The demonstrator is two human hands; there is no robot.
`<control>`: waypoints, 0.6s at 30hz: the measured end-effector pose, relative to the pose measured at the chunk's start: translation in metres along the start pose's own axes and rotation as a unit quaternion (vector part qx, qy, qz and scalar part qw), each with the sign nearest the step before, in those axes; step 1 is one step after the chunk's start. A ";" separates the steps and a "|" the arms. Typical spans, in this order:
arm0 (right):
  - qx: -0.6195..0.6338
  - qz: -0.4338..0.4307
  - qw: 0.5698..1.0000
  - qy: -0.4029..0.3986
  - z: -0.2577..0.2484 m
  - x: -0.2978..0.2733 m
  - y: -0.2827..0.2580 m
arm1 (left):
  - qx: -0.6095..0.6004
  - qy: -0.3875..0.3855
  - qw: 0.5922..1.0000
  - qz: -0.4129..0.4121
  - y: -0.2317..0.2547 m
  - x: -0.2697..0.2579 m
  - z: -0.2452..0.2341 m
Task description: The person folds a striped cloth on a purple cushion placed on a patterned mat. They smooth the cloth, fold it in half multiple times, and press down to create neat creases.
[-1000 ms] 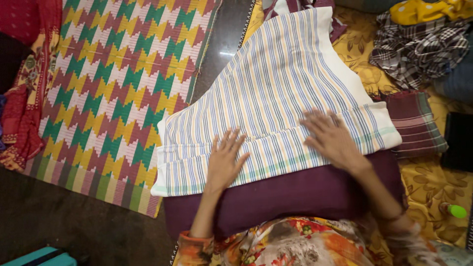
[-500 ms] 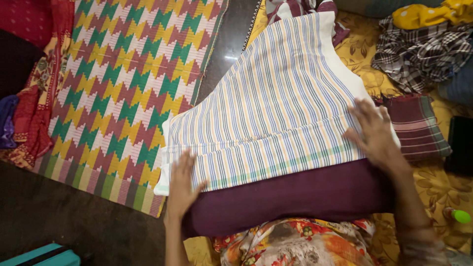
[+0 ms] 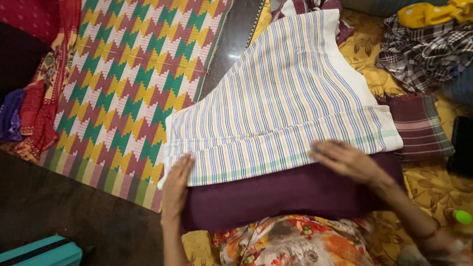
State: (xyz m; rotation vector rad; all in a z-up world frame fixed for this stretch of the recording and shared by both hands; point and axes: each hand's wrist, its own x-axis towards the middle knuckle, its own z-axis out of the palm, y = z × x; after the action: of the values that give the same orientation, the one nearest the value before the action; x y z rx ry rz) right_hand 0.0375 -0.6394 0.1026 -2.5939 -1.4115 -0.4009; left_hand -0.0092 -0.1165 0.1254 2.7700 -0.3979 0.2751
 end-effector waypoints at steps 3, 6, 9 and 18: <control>-0.031 0.100 0.995 -0.002 -0.021 -0.028 0.026 | 0.044 0.011 0.999 -0.022 -0.012 -0.009 -0.008; -0.069 0.197 0.978 0.017 -0.042 -0.044 0.039 | 0.100 0.018 0.995 -0.015 -0.013 -0.014 -0.022; -0.118 0.268 0.955 0.042 -0.071 -0.062 0.039 | 0.057 0.033 0.996 -0.058 0.000 -0.030 -0.052; -0.070 0.342 0.921 0.175 -0.108 -0.093 0.012 | 0.042 0.050 0.982 -0.180 0.020 -0.112 -0.104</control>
State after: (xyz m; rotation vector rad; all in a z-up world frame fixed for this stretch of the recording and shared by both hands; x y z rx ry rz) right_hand -0.0172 -0.7492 0.1769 -2.7191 -0.3291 -0.8089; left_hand -0.1351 -0.0717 0.2012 2.8264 0.1437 0.3436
